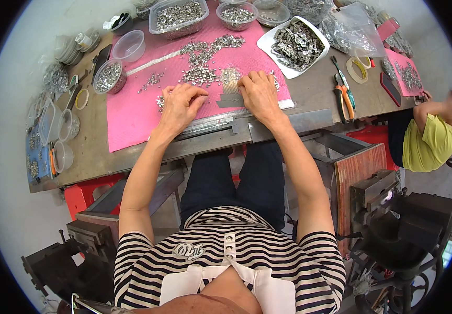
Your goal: The person sits at a workbench and repeatedly picks up small silver metal pieces from a pink mat. They place each piece into a metal jig and use a manual press to flatten or shape it. The person then removes the processed piece and places it into a white tray. This repetitive cycle continues throughout the video.
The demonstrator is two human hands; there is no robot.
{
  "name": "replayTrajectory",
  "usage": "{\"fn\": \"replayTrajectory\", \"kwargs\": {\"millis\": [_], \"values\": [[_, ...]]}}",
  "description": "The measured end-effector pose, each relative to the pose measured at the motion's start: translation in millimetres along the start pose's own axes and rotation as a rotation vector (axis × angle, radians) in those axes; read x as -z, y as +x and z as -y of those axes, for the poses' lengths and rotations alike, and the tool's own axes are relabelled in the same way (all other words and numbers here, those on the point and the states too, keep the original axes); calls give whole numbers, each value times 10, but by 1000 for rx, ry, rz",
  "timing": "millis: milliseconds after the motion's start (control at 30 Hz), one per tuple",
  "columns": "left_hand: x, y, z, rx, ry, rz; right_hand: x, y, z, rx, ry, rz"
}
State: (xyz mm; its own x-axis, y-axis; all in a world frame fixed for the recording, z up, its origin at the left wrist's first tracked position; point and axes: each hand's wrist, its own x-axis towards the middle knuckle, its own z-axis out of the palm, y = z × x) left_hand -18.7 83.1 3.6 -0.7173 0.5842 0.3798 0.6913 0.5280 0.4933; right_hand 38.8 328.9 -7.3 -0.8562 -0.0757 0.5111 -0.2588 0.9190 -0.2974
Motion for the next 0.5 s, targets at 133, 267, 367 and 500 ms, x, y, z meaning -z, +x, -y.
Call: {"fn": "replayTrajectory", "kwargs": {"millis": [133, 267, 367, 500], "values": [[-63, -11, -5, 15, 44, 56, 160, -137, 319, -45, 359, 13], [-133, 3, 12, -49, 93, 37, 186, -405, 604, -175, 621, 115], [-246, 1, 81, -101, 174, -47, 122, -478, 657, -133, 623, 51], [-251, 34, 83, -124, 177, -40, 81, -488, 669, -73, 564, 16]]}}
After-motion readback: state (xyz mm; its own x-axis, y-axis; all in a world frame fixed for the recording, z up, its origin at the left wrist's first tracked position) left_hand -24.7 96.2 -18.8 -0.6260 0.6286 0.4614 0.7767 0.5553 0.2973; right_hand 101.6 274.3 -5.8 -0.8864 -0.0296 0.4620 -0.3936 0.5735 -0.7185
